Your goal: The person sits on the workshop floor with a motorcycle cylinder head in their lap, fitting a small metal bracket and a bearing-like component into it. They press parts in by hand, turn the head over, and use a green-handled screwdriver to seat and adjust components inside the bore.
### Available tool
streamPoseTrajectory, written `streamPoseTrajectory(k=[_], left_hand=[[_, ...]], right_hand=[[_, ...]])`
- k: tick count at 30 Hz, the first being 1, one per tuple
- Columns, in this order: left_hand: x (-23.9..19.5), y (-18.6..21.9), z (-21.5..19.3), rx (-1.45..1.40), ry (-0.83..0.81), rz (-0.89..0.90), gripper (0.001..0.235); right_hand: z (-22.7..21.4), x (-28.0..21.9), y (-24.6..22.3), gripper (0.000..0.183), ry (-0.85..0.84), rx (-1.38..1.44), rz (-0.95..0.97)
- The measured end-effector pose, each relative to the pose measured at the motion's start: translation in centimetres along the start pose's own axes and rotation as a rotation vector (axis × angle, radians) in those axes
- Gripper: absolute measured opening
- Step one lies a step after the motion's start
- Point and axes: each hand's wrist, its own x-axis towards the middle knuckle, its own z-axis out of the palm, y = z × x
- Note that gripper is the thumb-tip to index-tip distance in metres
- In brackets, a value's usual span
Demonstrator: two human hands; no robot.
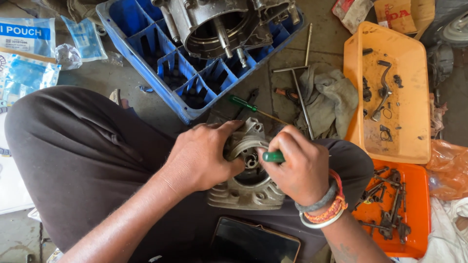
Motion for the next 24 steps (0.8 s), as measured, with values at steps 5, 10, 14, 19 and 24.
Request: streamPoseTrajectory(k=[5,10,14,19,24], left_hand=[[0.7,1.7,-1.3,0.179,-0.134,-0.116,0.074],[0.9,1.6,-1.2,0.177,-0.123,-0.117,0.073],[0.8,1.9,-1.3,0.21,-0.115,-0.093,0.071],[0.8,2.0,-1.1,0.226,-0.103,-0.063,0.061],[1.0,2.1,-1.0,0.245,-0.156,-0.091,0.055]], right_hand=[[0.2,-0.1,0.9,0.03,-0.012,0.17,0.119],[-0.3,-0.1,1.0,0.03,-0.059,0.277,0.184],[-0.3,0.0,0.6,0.034,-0.114,0.223,0.347],[0.1,-0.1,0.7,0.036,-0.122,0.343,0.354],[0.4,0.0,0.7,0.034,-0.14,0.409,0.414]])
